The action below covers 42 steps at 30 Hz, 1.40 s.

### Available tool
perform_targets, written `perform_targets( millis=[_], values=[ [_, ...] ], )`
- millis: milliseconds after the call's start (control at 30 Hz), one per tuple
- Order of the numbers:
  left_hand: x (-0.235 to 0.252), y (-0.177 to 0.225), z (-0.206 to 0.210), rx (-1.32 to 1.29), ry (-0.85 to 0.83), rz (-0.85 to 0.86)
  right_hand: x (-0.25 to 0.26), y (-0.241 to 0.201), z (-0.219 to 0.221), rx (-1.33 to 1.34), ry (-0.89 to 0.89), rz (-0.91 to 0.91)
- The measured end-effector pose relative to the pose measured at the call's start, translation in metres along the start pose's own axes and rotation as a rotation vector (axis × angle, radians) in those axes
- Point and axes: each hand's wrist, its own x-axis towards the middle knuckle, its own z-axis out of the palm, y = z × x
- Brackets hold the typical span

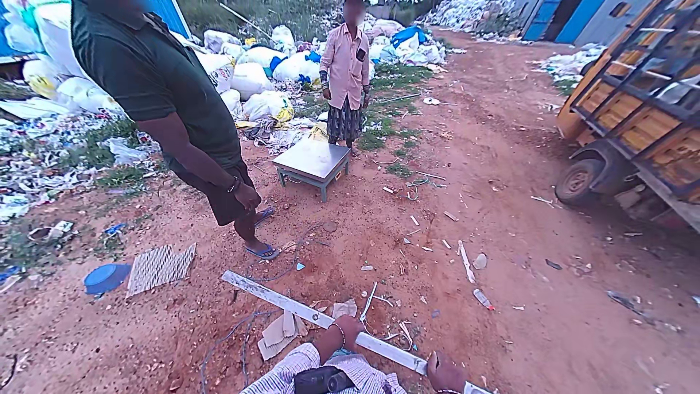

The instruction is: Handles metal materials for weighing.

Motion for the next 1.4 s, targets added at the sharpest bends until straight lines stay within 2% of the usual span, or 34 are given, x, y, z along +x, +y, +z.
perform_targets(
  millis=[867, 1400],
  values=[
    [0.001, -0.0013, -0.0028, -0.015, 0.009, 0.01, 0.0031, 0.0025, 0.005, 0.037, 0.039, -0.01],
    [0.0046, -0.0032, -0.0009, -0.011, 0.009, 0.009, 0.0023, -0.0001, -0.0011, 0.009, -0.016, 0.003]
  ],
)
